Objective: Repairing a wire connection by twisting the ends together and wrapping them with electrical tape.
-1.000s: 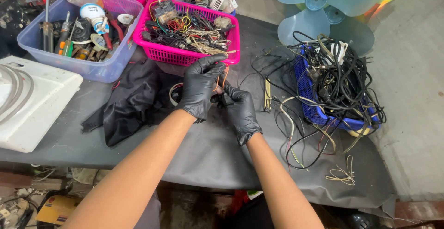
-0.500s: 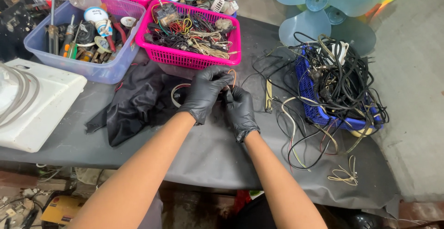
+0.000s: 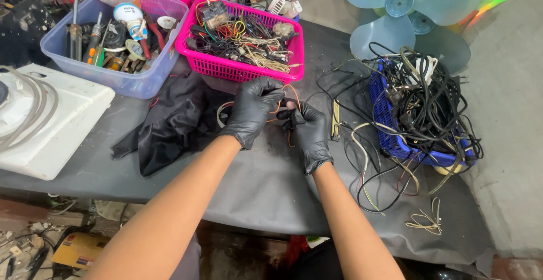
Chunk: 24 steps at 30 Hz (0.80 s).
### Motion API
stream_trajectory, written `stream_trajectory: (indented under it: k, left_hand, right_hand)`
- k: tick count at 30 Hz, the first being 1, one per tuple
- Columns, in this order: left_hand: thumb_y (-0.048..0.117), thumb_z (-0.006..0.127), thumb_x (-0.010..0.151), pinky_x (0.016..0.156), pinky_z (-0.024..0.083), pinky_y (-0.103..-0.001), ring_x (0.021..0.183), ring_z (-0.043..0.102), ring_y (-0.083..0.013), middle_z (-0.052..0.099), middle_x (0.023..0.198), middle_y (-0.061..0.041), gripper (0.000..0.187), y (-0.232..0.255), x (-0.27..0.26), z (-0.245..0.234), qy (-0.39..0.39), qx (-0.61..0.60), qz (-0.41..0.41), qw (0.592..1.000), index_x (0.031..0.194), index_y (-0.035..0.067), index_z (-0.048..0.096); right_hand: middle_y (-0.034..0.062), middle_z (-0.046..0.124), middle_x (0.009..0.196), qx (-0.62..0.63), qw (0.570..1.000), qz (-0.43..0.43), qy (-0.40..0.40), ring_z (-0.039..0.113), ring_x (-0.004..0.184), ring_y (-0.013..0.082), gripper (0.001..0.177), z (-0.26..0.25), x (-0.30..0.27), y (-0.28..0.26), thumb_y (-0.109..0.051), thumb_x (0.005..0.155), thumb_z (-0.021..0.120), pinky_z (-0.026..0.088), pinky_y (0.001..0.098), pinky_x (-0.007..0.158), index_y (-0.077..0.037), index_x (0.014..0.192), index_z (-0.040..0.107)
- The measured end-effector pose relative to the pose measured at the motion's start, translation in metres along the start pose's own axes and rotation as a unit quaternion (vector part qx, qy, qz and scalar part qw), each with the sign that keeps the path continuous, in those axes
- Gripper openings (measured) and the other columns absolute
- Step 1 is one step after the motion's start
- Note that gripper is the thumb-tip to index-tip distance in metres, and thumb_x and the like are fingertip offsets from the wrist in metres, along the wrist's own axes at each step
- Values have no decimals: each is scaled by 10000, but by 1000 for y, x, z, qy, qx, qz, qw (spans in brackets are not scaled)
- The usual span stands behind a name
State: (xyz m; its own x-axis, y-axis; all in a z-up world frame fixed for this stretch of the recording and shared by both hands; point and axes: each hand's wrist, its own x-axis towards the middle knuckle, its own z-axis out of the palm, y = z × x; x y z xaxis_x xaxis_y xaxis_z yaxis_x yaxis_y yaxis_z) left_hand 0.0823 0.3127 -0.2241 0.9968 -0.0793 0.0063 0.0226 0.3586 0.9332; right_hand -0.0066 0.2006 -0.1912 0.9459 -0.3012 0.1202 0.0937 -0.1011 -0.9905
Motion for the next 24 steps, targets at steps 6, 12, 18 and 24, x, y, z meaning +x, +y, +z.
stream_trajectory:
  k: [6,12,18,24]
  left_hand:
    - [19,714,866,564,673,-357,685,764,-266,760,841,-168,116,0,0,-1,3,55,46,997,941,93,764]
    - [134,769,859,668,669,-395,869,755,-287,773,877,-115,132,-2,0,-6,6,187,106,977,986,172,765]
    - [72,732,864,583,634,-376,763,756,-285,753,779,-164,66,0,-4,-5,14,156,124,980,917,105,750]
    - [103,727,858,706,586,-384,821,754,-263,755,781,-120,52,29,-33,-2,38,178,135,974,894,141,732]
  right_hand:
    - [138,752,701,-58,996,-63,1,718,581,160,219,5,-10,-20,-234,968,740,579,262,583,-16,968,765]
    - [132,780,767,3,997,-53,55,751,626,192,191,7,-13,-27,-206,975,727,569,230,663,-32,920,784]
    - [138,773,730,-9,999,-16,31,688,643,126,204,13,-20,-39,-249,965,742,553,226,706,-60,914,798]
    - [187,772,783,65,997,2,49,737,667,189,120,8,-16,-29,-122,901,790,549,239,688,-4,909,769]
